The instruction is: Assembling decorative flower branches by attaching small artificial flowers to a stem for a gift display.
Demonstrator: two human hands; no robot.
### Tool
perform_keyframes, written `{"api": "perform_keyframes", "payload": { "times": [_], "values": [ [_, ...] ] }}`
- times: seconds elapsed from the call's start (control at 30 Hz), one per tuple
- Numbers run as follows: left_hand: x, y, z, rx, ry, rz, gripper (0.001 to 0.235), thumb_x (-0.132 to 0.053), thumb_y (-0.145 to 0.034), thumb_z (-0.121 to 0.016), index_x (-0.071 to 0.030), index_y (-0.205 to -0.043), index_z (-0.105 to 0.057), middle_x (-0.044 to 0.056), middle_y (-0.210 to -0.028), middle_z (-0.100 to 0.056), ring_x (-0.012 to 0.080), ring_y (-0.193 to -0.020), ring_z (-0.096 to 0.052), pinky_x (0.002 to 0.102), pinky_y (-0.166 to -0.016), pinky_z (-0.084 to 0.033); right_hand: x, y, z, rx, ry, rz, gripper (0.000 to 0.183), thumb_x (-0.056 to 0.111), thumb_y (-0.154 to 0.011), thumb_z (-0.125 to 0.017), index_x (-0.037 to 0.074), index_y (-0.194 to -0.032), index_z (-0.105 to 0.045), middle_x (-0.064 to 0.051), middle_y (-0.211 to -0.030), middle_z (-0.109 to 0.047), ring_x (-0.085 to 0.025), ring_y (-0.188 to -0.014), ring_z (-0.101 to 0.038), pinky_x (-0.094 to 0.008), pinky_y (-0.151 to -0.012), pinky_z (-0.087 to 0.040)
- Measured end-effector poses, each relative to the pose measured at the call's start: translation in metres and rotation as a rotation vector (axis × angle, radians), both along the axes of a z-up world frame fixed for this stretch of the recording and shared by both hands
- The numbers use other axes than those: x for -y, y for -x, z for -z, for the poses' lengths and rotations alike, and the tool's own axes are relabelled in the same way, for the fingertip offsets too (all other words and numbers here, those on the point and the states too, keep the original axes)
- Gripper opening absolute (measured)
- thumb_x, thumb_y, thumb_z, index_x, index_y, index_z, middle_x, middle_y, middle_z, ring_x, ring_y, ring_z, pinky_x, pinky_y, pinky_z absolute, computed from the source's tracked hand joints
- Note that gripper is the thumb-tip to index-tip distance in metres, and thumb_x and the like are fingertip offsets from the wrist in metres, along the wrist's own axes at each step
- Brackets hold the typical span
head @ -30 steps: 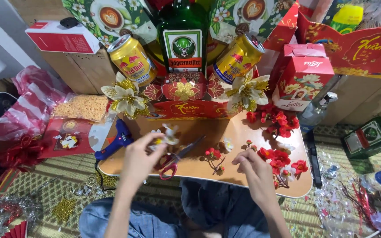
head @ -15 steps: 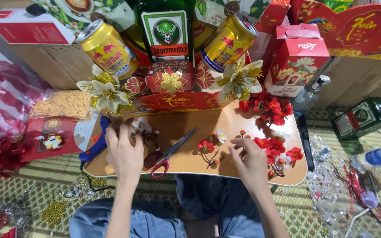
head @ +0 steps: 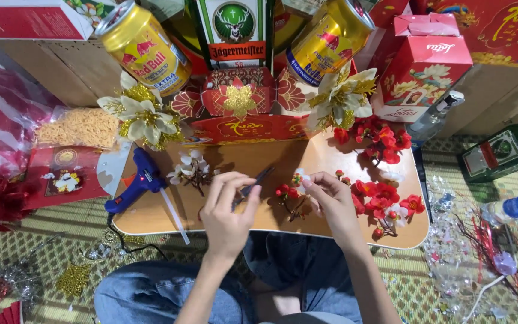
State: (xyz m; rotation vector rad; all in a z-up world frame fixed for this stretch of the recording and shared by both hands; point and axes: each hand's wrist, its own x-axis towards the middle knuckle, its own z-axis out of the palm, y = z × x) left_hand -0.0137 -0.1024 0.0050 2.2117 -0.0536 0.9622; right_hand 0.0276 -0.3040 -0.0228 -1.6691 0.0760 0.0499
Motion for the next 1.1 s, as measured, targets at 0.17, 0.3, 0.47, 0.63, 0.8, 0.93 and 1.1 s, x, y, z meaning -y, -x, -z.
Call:
{"api": "perform_keyframes", "payload": {
  "times": [0.17, 0.3, 0.47, 0.63, 0.8, 0.93, 1.1],
  "values": [
    [0.029, 0.021, -0.034, 0.049, 0.148, 0.158, 0.008, -0.015, -0.086, -0.079, -0.019, -0.09, -0.074, -0.005, -0.091, -0.069, 0.0148, -0.067, -0.066, 0.026, -0.063, -0.057, -0.003, 0.02, -0.017, -0.106, -0.407, -0.171, 0.02, 0.02, -0.097, -0.067, 0.0, -0.1, -0.068, -0.01, -0.084, -0.056, -0.013, -0.055, -0.051, -0.023, -0.046, -0.038],
    [0.036, 0.041, -0.054, -0.065, 0.312, 0.312, 0.021, -0.002, -0.081, -0.076, -0.004, -0.102, -0.072, 0.005, -0.105, -0.066, 0.0136, -0.082, -0.06, 0.024, -0.07, -0.052, -0.003, 0.039, -0.043, -0.12, -0.607, -0.389, 0.017, 0.017, -0.102, -0.06, 0.001, -0.106, -0.065, -0.005, -0.089, -0.062, -0.008, -0.072, -0.052, -0.021, -0.06, -0.038],
    [0.036, 0.05, -0.06, -0.078, 0.33, 0.318, 0.023, -0.003, -0.08, -0.079, -0.005, -0.102, -0.072, 0.005, -0.106, -0.066, 0.0145, -0.085, -0.062, 0.025, -0.071, -0.053, -0.003, 0.05, -0.053, -0.077, -0.594, -0.442, 0.015, 0.018, -0.104, -0.058, 0.003, -0.106, -0.059, -0.006, -0.094, -0.059, -0.01, -0.08, -0.054, -0.025, -0.066, -0.041],
    [0.036, 0.054, -0.059, -0.101, 0.365, 0.341, 0.022, -0.003, -0.08, -0.079, -0.005, -0.101, -0.073, 0.005, -0.104, -0.066, 0.0138, -0.083, -0.062, 0.025, -0.071, -0.053, -0.004, 0.054, -0.052, -0.054, -0.554, -0.406, 0.015, 0.016, -0.103, -0.059, 0.002, -0.105, -0.061, -0.006, -0.093, -0.06, -0.01, -0.079, -0.054, -0.024, -0.066, -0.041],
    [0.037, 0.055, -0.058, -0.12, 0.397, 0.364, 0.02, -0.004, -0.081, -0.079, -0.005, -0.1, -0.073, 0.004, -0.102, -0.067, 0.0132, -0.082, -0.062, 0.024, -0.071, -0.052, -0.004, 0.056, -0.052, -0.032, -0.518, -0.373, 0.014, 0.014, -0.102, -0.06, 0.0, -0.104, -0.063, -0.006, -0.092, -0.062, -0.009, -0.079, -0.054, -0.023, -0.066, -0.041],
    [0.039, 0.055, -0.057, -0.141, 0.426, 0.387, 0.019, -0.004, -0.081, -0.08, -0.005, -0.099, -0.074, 0.004, -0.1, -0.067, 0.0126, -0.08, -0.061, 0.024, -0.071, -0.052, -0.004, 0.058, -0.051, -0.011, -0.484, -0.338, 0.014, 0.012, -0.101, -0.061, -0.001, -0.103, -0.065, -0.006, -0.091, -0.063, -0.009, -0.078, -0.054, -0.023, -0.066, -0.042],
    [0.04, 0.056, -0.056, -0.161, 0.456, 0.408, 0.017, -0.005, -0.082, -0.08, -0.005, -0.098, -0.075, 0.004, -0.098, -0.068, 0.012, -0.079, -0.061, 0.023, -0.07, -0.052, -0.004, 0.06, -0.051, 0.01, -0.449, -0.307, 0.013, 0.01, -0.1, -0.063, -0.002, -0.102, -0.067, -0.006, -0.091, -0.064, -0.009, -0.077, -0.053, -0.022, -0.065, -0.042]
  ]
}}
